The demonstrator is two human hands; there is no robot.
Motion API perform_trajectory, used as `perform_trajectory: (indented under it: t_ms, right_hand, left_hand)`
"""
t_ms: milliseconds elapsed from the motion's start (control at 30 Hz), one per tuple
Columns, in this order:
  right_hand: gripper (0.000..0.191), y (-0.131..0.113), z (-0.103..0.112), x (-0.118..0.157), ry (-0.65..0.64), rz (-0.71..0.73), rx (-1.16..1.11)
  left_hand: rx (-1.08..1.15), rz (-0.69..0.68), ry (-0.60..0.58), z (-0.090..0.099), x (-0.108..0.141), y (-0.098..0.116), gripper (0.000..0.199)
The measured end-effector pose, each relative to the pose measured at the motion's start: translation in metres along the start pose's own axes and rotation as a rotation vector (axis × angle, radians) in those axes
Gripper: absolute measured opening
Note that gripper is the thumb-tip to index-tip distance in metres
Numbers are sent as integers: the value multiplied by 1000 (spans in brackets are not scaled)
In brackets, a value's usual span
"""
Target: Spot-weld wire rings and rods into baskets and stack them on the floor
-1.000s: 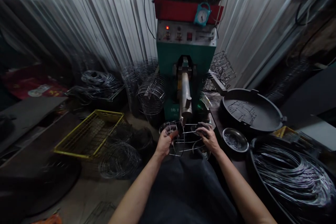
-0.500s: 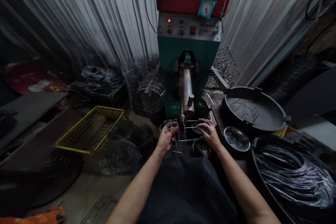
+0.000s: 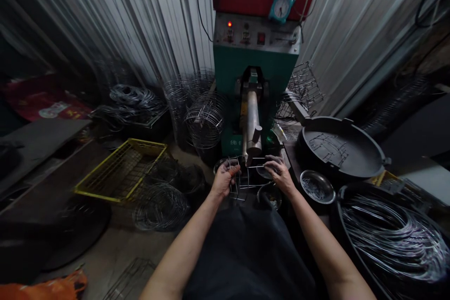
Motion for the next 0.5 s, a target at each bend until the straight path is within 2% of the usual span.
perform_trajectory:
  t_ms: [300, 500]
  right_hand:
    - [12, 0, 0, -3, -12, -26, -17]
    - [12, 0, 1, 0, 27, -22, -35]
  left_hand:
    - [-3, 40, 33, 1, -3, 0, 46]
    - [24, 81, -4, -4, -2, -5, 48]
Point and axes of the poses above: each hand's wrist, its own x-axis away from the middle knuckle, its own z-axis out of the back of the hand, y = z × x, the point moved 9 cm from there along -x, towards the middle knuckle, and after that the axes turned 1 degree about y, right-handed, at the moved point
